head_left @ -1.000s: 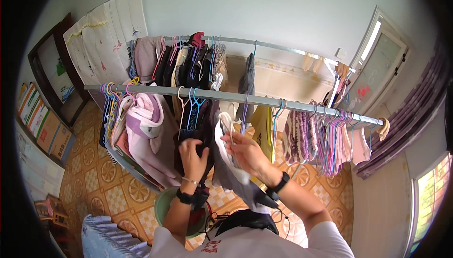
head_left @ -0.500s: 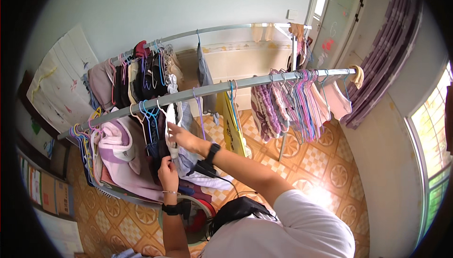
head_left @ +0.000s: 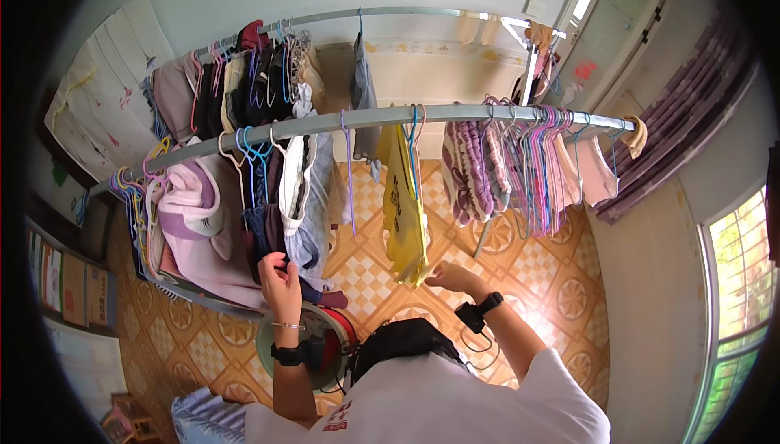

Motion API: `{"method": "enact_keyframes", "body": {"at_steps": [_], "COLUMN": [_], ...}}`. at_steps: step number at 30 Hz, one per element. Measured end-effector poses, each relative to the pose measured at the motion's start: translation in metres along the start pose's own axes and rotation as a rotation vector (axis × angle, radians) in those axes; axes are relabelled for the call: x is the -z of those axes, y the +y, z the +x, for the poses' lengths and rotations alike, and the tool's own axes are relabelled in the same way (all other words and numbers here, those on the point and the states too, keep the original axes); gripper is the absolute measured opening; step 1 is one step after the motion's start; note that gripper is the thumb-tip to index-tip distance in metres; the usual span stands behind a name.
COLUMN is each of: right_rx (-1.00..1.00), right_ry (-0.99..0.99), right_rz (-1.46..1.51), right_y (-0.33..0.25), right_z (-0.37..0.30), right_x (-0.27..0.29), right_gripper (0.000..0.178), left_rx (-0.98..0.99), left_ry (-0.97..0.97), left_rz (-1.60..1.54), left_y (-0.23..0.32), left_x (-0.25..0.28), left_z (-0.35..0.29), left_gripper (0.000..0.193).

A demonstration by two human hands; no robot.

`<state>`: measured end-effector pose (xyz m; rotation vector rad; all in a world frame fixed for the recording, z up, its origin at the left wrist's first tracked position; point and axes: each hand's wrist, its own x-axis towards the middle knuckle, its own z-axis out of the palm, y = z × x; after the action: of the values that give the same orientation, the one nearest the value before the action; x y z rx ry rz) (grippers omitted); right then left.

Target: Hanging various items of clothing on a drying rack using hangers.

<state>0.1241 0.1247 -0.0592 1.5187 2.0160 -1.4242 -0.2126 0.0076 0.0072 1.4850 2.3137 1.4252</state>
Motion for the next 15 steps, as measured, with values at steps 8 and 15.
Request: {"method": "enact_keyframes", "body": {"at_steps": [8, 15], "right_rx": [0.198, 0.311], "right_ry": [0.269, 0.077], "right_rz": [0.084, 0.702], "right_y": [0.010, 0.065], "right_z": [0.032, 0.021], "right_x": [-0.025, -0.048], "right_gripper": [0.037, 0.041], "left_rx": [0.425, 0.631], "left_ry": [-0.897, -1.364], "left_rz": [-0.628, -0.794], "left_y": [-0.003, -0.028], "left_x": [-0.030, -0.096], "left_z": [-0.039, -0.088], "left_gripper": [0.013, 0.033]}}
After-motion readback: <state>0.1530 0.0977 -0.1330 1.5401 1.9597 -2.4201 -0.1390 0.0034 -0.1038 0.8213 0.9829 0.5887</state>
